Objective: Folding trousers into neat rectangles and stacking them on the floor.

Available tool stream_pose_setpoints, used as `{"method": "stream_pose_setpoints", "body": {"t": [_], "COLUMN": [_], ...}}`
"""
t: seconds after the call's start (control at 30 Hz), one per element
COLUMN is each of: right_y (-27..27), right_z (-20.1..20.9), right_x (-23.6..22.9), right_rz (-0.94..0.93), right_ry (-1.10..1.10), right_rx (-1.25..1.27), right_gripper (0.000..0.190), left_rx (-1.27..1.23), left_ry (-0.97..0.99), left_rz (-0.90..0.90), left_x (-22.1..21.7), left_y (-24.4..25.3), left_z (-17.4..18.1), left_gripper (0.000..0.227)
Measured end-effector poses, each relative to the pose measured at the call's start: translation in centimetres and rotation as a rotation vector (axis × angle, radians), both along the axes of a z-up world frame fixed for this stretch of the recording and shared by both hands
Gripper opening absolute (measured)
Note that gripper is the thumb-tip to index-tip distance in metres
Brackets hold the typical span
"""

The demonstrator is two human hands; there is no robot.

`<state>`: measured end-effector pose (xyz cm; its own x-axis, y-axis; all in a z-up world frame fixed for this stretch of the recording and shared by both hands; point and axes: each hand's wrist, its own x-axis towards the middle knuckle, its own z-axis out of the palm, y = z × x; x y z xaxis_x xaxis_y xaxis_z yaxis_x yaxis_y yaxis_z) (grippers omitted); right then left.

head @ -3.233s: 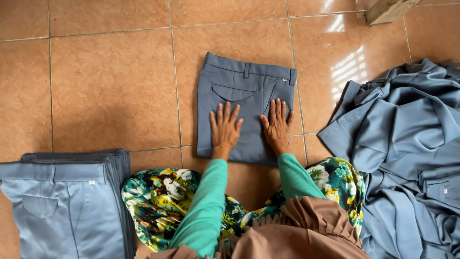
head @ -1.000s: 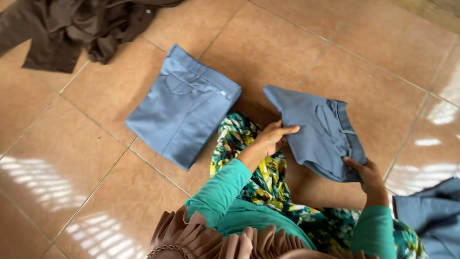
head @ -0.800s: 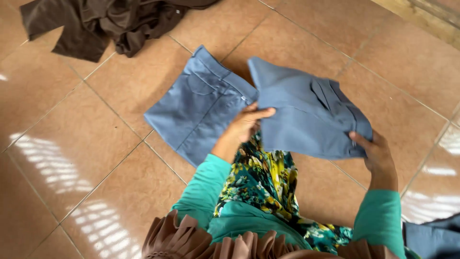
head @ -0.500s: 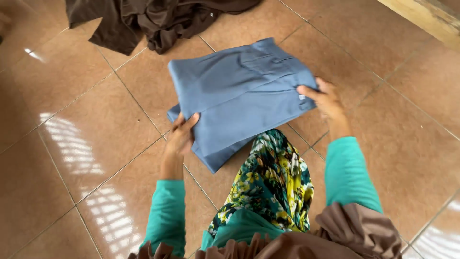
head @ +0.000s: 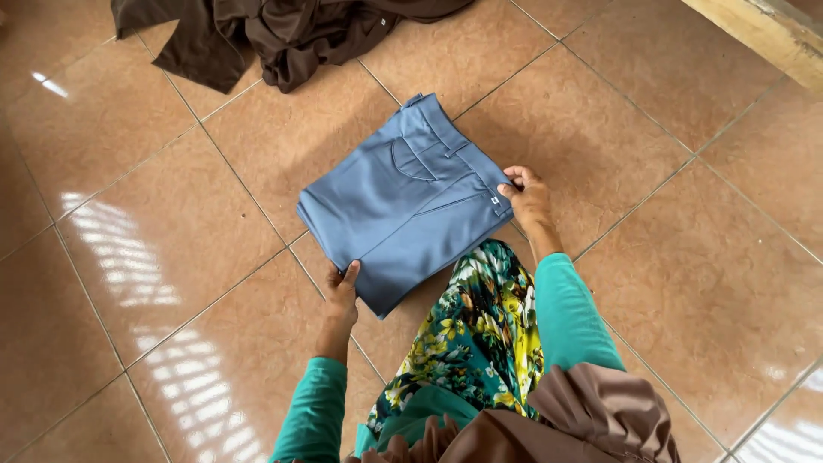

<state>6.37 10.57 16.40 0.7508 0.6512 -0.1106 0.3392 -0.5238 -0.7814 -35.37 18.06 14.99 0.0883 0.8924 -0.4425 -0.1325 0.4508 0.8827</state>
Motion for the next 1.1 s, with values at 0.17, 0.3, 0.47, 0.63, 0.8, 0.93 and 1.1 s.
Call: {"method": "stream_pose_setpoints", "body": {"t": [0.17,0.3,0.47,0.63,0.8,0.93,1.1], "right_y": [-0.1,0.8,1.5,1.8,0.6,-1.3,-3.0], "right_z": [0.3,2.1,2.0,1.9,2.3,3.2,3.9], "right_x": [-1.7,-3.5,-3.4,-3.6,-4.4,-6.4,-8.4], "right_rz": [0.017,0.001,-0.044,-0.049,0.03,0.072,0.141], "right_ry": [-0.084,-0.077,-0.042,-0.053,-0.323,-0.854,-1.102], "right_rx": [0.108,0.072,0.006,-0.047,-0.013,0.048,-0.008], "right_gripper": [0.034,0.034,0.032,0.03,0.029,0.035,0.049], "left_rx": [0.066,0.023,0.023,0.051,0.41,0.848,1.213], "left_ry": [0.049,0.078,0.027,0.065,0.658,0.949,0.925], "left_rz": [0.051,0.055,0.091,0.103,0.116,-0.048,-0.284], "left_x": [-1.1,-1.6,-2.0,-1.8,1.1,7.9,17.5], "left_y": [0.3,0.1,-0.1,-0.1,-1.5,-3.1,-4.8], "left_z": [0.1,-1.5,-2.9,-1.4,4.6,7.1,7.7], "left_gripper": [0.053,0.056,0.052,0.057,0.084,0.057,0.044]}}
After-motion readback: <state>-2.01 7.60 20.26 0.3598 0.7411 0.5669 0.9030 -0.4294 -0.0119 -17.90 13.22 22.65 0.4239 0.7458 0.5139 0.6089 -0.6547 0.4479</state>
